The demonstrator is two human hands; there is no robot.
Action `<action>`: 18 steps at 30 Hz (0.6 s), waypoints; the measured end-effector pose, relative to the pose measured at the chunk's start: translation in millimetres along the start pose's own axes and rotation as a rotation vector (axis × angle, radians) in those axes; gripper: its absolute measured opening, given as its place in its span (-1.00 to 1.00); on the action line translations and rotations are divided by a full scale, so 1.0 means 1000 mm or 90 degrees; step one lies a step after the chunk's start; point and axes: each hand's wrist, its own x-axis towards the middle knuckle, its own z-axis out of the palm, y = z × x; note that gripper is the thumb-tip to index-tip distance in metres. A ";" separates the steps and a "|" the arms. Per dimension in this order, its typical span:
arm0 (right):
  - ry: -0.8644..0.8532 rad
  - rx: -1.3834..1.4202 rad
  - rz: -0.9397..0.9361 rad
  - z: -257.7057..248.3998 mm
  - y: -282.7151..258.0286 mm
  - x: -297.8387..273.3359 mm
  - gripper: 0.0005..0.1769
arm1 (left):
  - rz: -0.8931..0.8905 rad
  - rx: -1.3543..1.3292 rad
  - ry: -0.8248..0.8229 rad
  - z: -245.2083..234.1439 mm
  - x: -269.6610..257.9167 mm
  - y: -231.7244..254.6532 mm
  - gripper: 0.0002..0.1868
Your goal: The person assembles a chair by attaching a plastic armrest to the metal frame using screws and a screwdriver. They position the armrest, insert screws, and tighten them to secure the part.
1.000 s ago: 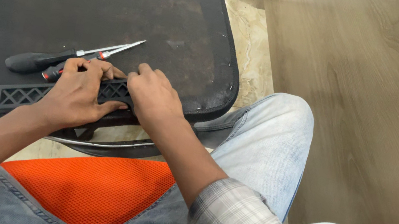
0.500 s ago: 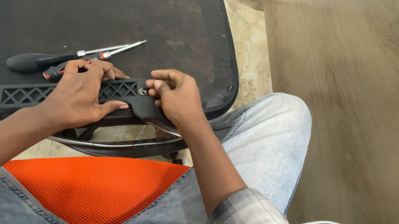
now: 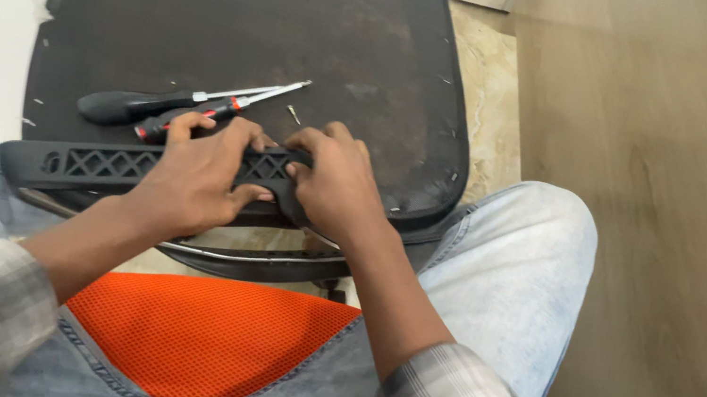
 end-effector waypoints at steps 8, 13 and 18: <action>-0.014 0.045 0.079 -0.002 0.012 -0.005 -0.71 | -0.028 -0.010 -0.027 -0.013 -0.005 0.030 -0.46; -0.043 0.037 0.079 -0.009 0.013 -0.010 -0.67 | -0.024 -0.013 -0.027 -0.013 -0.005 0.029 -0.46; -0.083 0.054 0.115 -0.016 0.010 -0.008 -0.61 | -0.068 -0.013 -0.049 -0.010 -0.006 0.030 -0.47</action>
